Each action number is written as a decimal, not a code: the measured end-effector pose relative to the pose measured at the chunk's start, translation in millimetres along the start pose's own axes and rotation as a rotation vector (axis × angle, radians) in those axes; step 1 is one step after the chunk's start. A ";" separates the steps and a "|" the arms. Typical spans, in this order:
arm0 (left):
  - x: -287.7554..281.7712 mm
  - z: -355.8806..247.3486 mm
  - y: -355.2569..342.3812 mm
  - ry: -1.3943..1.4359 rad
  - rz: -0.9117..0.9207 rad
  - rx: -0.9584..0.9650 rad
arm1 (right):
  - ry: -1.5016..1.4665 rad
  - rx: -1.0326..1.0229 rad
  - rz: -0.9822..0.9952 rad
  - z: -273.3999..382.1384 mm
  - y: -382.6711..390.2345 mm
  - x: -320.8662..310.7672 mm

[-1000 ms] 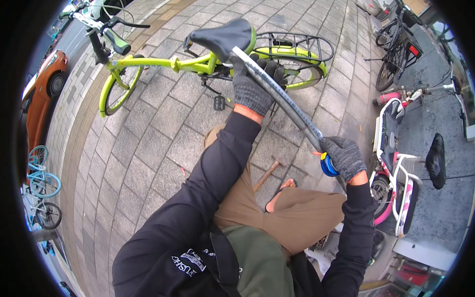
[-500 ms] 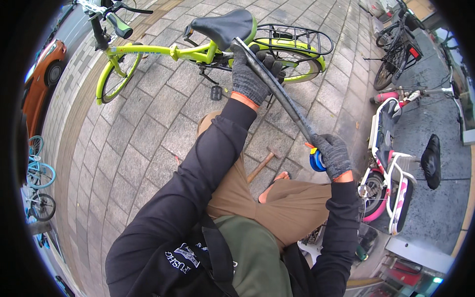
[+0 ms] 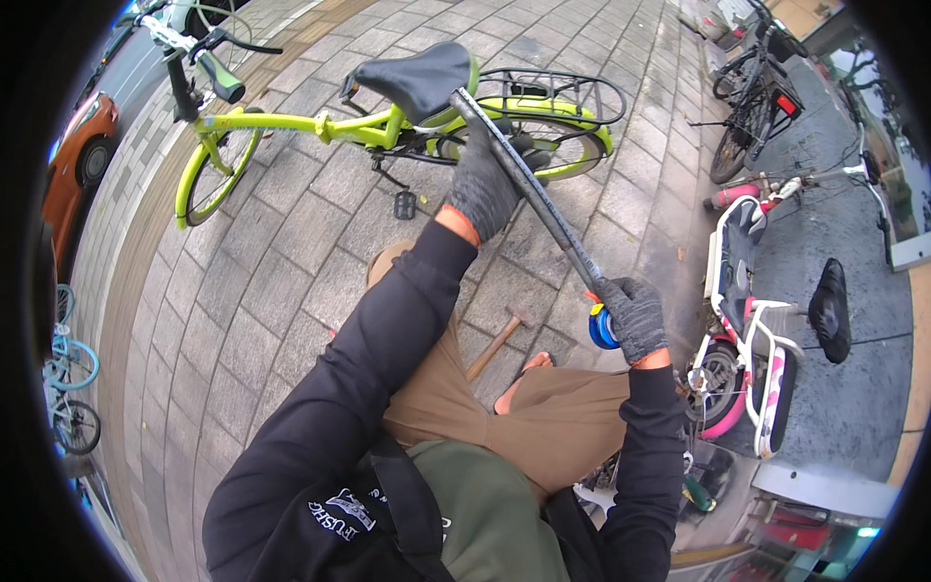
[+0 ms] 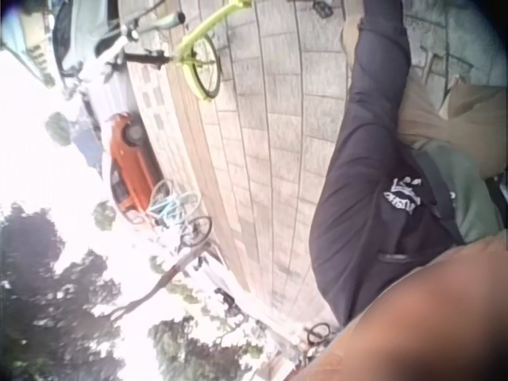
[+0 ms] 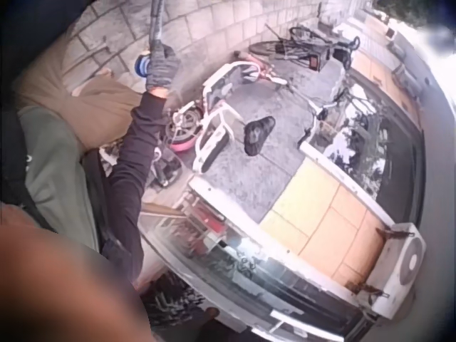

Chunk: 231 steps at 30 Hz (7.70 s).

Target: The person retrieves a metal rod and a hammer from a bicycle shop and walks outside. They sit on a stool and use the hammer to tap the metal rod, then insert the rod into the seat post of a lime green bicycle. Finally, they use a tape measure to measure the rod.

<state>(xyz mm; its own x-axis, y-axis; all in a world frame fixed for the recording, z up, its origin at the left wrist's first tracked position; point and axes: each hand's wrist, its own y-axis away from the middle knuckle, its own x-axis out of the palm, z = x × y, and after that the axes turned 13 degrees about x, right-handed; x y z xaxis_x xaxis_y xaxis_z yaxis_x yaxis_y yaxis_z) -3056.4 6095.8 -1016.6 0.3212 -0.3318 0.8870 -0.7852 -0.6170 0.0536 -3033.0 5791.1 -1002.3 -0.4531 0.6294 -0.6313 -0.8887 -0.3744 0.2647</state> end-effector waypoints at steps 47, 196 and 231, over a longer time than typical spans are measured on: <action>14.3 41.7 44.0 0.088 0.400 -0.535 | 0.068 0.004 -0.462 13.2 31.3 17.0; 24.0 47.5 49.7 0.030 0.389 -0.473 | 0.043 -0.073 -0.637 9.9 38.4 29.0; 24.2 51.5 51.1 0.043 0.386 -0.456 | 0.054 -0.007 -0.608 7.7 38.1 25.4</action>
<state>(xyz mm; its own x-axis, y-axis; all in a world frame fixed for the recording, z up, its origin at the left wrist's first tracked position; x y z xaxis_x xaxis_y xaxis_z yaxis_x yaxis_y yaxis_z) -3061.5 6019.5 -1016.1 -0.0466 -0.4357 0.8989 -0.9919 -0.0859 -0.0931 -3078.9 5798.1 -1002.7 0.1401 0.6967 -0.7036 -0.9865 0.0370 -0.1598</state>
